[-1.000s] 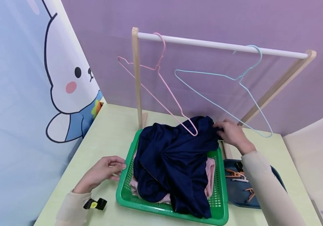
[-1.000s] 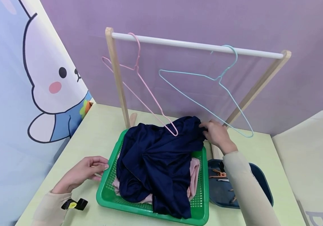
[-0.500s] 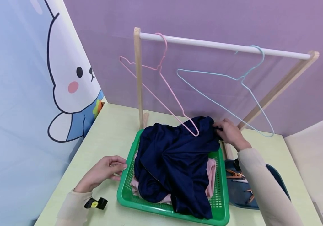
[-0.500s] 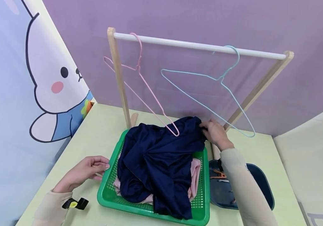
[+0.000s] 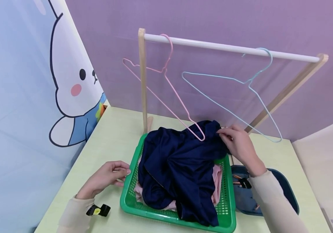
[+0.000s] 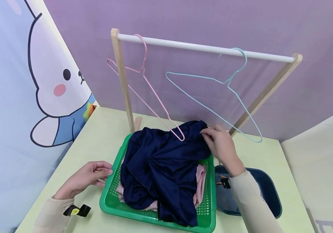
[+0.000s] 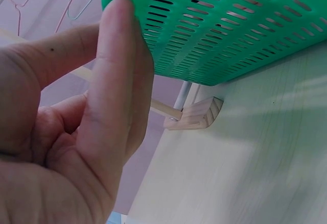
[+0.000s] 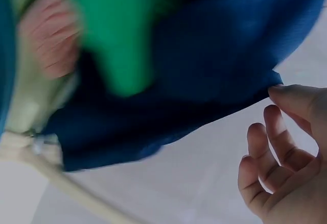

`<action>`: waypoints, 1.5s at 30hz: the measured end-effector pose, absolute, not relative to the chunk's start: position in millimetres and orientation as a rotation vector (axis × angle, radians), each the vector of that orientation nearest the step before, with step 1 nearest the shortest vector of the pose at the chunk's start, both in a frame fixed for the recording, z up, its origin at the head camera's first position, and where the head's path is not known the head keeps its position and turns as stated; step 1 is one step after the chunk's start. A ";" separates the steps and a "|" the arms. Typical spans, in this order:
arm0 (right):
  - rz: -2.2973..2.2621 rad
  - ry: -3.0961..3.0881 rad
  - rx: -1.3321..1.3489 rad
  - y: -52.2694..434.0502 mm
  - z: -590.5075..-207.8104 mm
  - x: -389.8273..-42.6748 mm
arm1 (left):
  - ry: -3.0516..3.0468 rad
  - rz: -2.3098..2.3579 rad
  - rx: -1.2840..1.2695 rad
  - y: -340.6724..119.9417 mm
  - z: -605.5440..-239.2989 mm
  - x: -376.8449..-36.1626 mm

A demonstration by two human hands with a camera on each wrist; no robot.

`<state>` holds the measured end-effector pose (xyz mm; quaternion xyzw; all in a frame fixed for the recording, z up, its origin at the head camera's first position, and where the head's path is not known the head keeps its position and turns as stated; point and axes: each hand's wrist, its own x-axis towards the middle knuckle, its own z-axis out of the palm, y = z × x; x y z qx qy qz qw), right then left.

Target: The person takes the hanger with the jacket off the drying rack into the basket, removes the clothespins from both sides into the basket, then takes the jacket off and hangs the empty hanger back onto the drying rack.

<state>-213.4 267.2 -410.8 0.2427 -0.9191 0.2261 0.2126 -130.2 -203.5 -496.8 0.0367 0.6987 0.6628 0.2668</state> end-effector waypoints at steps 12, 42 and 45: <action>0.624 -2.080 1.101 199.9 -357.0 -139.8 | 1.909 1.780 0.101 -202.1 -494.2 -129.2; 0.395 -2.396 1.108 202.1 -371.9 -141.9 | 1.903 1.785 0.113 -202.8 -498.0 -130.5; 0.397 -2.485 1.000 224.3 -381.9 -167.3 | 1.905 1.784 0.109 -203.2 -498.3 -130.6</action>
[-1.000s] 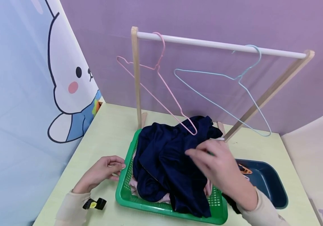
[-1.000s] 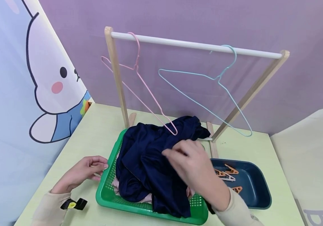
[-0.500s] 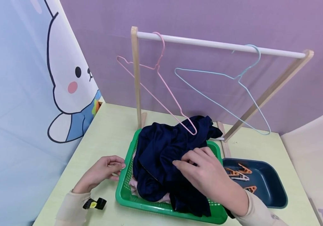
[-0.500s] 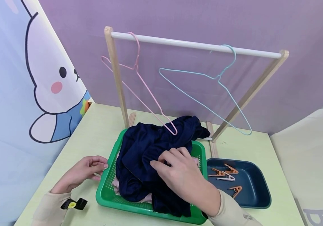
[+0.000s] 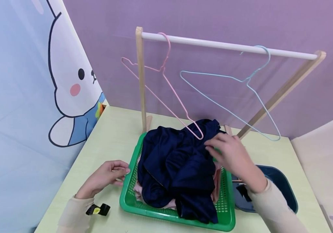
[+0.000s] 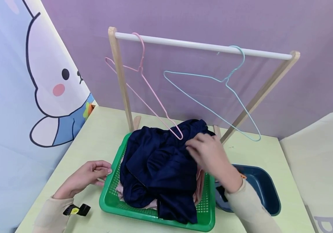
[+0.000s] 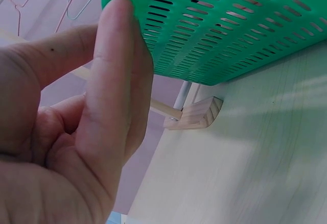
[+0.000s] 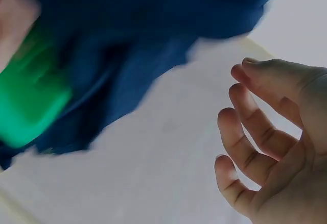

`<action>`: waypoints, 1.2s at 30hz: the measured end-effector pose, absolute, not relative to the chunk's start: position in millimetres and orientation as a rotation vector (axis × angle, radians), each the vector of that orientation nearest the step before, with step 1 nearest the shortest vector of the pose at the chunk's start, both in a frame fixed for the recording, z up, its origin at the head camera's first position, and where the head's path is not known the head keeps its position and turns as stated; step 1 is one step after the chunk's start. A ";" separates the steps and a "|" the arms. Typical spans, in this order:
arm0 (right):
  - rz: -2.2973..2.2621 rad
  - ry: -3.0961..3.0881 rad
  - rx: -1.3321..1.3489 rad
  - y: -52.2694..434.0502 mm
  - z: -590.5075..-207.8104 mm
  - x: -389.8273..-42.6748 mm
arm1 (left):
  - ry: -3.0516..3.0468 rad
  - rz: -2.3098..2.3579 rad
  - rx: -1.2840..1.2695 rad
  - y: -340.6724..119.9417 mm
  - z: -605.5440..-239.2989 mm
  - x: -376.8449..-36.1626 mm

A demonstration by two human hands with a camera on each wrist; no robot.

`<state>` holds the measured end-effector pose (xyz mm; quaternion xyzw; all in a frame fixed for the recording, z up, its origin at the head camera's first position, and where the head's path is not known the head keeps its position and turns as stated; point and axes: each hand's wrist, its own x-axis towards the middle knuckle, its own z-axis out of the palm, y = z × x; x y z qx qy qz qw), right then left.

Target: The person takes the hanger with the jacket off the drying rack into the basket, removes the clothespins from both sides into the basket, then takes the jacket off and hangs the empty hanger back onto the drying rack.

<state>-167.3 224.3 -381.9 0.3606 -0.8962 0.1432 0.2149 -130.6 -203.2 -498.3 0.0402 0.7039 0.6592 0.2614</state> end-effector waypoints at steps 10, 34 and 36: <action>0.618 -2.877 0.579 280.2 -421.7 -239.8 | 1.898 1.782 0.109 -202.8 -494.8 -129.5; 0.731 -2.589 0.645 246.8 -392.1 -205.5 | 1.895 1.773 0.109 -203.4 -494.8 -129.2; 0.705 -2.506 0.711 242.4 -384.4 -195.8 | 1.895 1.771 0.105 -203.4 -495.4 -129.6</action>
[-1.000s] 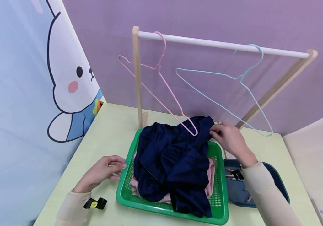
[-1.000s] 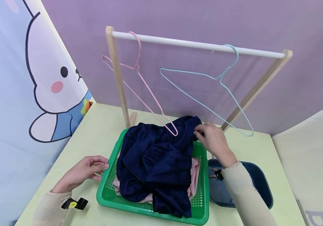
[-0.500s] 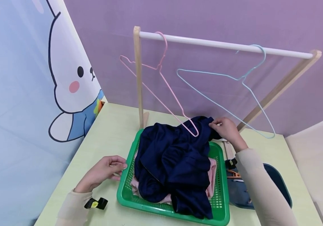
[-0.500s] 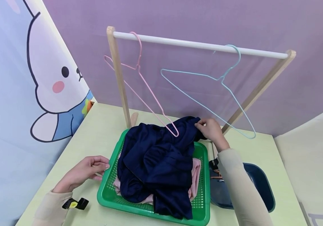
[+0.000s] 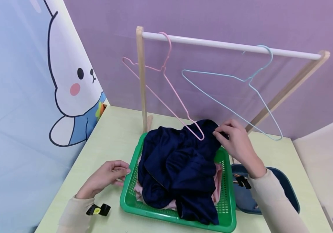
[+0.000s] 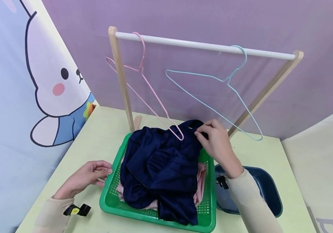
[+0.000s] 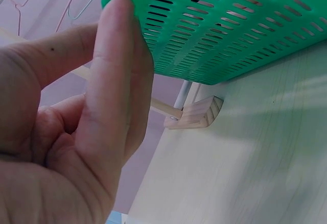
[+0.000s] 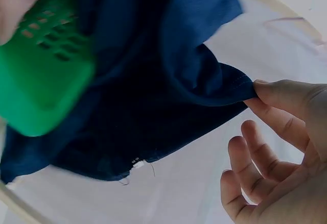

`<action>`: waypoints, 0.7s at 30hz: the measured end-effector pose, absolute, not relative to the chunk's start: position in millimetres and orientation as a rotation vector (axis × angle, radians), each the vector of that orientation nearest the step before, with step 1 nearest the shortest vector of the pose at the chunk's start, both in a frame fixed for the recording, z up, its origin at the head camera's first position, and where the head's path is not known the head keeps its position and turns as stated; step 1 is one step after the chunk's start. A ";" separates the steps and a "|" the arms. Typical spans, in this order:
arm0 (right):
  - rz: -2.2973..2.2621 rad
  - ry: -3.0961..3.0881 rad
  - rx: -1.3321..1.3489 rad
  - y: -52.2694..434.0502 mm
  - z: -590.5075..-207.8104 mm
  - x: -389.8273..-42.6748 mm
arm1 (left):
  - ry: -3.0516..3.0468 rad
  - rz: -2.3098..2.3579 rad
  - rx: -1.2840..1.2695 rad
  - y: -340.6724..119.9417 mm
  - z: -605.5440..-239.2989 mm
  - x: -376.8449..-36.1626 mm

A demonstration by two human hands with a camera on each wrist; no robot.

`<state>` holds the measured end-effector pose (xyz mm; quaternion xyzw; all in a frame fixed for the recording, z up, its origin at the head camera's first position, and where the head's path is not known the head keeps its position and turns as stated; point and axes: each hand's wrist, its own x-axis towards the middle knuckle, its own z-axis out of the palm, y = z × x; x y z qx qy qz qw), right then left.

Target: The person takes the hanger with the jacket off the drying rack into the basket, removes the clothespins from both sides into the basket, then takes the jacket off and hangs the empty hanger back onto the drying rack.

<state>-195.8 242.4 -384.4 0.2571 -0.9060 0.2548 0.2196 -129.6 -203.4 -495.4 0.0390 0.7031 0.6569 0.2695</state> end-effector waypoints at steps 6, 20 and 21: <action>0.700 -2.284 0.901 227.2 -359.9 -165.8 | 1.910 1.766 0.117 -203.1 -495.0 -129.6; 0.575 -2.039 1.139 170.8 -336.4 -106.2 | 1.918 1.775 0.110 -202.5 -496.2 -129.5; 0.574 -2.030 1.148 166.7 -335.9 -102.8 | 1.919 1.775 0.110 -202.4 -496.2 -129.5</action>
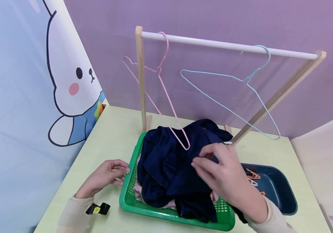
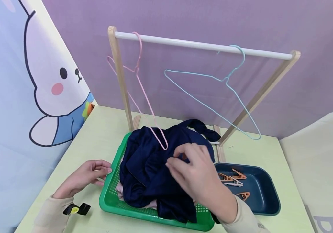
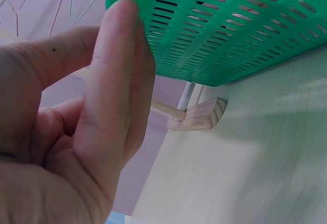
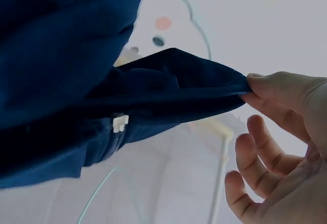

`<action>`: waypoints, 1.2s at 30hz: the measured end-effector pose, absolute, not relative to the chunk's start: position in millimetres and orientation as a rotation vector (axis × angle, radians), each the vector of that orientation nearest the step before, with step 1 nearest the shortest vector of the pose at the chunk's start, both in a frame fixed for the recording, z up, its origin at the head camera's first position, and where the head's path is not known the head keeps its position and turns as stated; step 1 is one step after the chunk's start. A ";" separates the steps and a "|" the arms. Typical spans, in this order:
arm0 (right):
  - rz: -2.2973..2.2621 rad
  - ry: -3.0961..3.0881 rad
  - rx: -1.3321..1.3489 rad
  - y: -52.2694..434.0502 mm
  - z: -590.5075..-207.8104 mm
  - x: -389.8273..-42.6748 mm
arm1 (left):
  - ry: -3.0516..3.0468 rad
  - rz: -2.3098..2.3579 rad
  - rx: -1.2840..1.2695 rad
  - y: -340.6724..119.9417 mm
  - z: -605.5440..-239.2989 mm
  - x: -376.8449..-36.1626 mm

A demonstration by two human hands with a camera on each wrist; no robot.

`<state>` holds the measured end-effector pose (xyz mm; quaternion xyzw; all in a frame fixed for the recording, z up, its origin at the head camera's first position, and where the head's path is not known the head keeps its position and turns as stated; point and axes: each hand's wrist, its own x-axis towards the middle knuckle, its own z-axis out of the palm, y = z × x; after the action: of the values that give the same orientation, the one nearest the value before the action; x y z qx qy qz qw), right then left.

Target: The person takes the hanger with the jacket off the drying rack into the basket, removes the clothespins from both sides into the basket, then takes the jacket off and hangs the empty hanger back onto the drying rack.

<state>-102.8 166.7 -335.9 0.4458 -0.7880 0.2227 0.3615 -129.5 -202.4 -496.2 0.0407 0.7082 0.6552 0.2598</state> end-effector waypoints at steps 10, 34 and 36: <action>0.606 -2.009 1.312 136.4 -331.3 -76.9 | 1.925 1.775 0.110 -203.0 -497.0 -130.6; 0.476 -2.292 1.137 170.5 -353.6 -99.3 | 1.927 1.768 0.117 -202.5 -496.2 -129.9; 0.468 -2.347 1.089 182.5 -359.5 -109.0 | 1.923 1.768 0.117 -202.8 -496.3 -129.7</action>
<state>-109.0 182.5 -359.5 0.4008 -0.8635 0.1723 0.2532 -129.7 -202.8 -496.3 0.0431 0.7100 0.6528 0.2604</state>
